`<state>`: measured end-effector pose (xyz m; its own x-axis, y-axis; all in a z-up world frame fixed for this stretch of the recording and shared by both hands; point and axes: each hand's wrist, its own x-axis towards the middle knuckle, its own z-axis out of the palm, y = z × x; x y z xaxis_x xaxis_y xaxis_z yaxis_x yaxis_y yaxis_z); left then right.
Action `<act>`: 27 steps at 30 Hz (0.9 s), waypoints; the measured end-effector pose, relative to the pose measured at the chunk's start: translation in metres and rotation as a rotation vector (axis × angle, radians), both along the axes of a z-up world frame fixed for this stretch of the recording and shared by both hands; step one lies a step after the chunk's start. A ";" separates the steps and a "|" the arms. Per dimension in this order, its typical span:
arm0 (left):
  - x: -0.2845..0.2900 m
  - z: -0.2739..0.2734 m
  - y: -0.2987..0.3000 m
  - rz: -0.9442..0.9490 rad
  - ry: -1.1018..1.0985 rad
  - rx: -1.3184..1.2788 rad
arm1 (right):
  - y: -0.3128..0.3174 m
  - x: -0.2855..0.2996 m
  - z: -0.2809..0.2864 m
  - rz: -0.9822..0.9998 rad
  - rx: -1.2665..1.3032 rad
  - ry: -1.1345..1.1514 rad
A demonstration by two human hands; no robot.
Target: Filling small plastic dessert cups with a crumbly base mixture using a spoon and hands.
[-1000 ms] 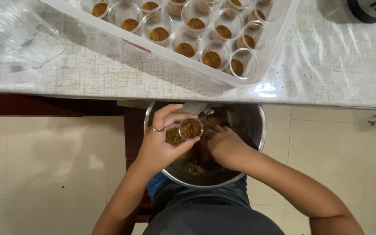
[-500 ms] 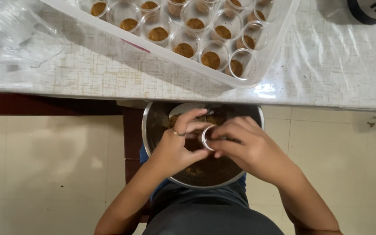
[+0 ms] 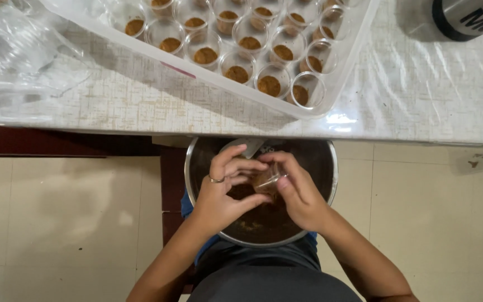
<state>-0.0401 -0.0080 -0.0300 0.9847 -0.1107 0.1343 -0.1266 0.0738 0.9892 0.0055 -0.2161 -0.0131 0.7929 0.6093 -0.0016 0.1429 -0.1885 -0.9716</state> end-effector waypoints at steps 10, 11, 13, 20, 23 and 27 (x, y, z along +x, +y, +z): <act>-0.007 0.010 -0.023 0.168 -0.054 0.035 | 0.000 0.006 0.014 -0.091 0.117 0.338; -0.006 0.016 -0.022 0.176 -0.046 0.003 | -0.001 0.007 0.014 -0.026 0.072 0.160; -0.006 0.028 -0.022 0.185 -0.037 -0.028 | -0.003 0.008 0.015 0.039 0.027 -0.020; -0.002 0.027 -0.025 0.254 -0.272 0.315 | 0.002 0.008 0.029 -0.004 0.011 0.141; -0.007 0.017 -0.030 0.264 -0.127 0.247 | 0.006 0.007 0.035 0.059 -0.117 -0.297; -0.006 0.020 -0.032 0.344 -0.262 0.388 | 0.019 0.003 0.040 -0.077 -0.233 -0.273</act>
<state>-0.0459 -0.0402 -0.0102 0.9120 0.1203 0.3922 -0.3235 -0.3770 0.8679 0.0090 -0.1968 0.0266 0.8271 0.5556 0.0848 0.3676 -0.4206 -0.8294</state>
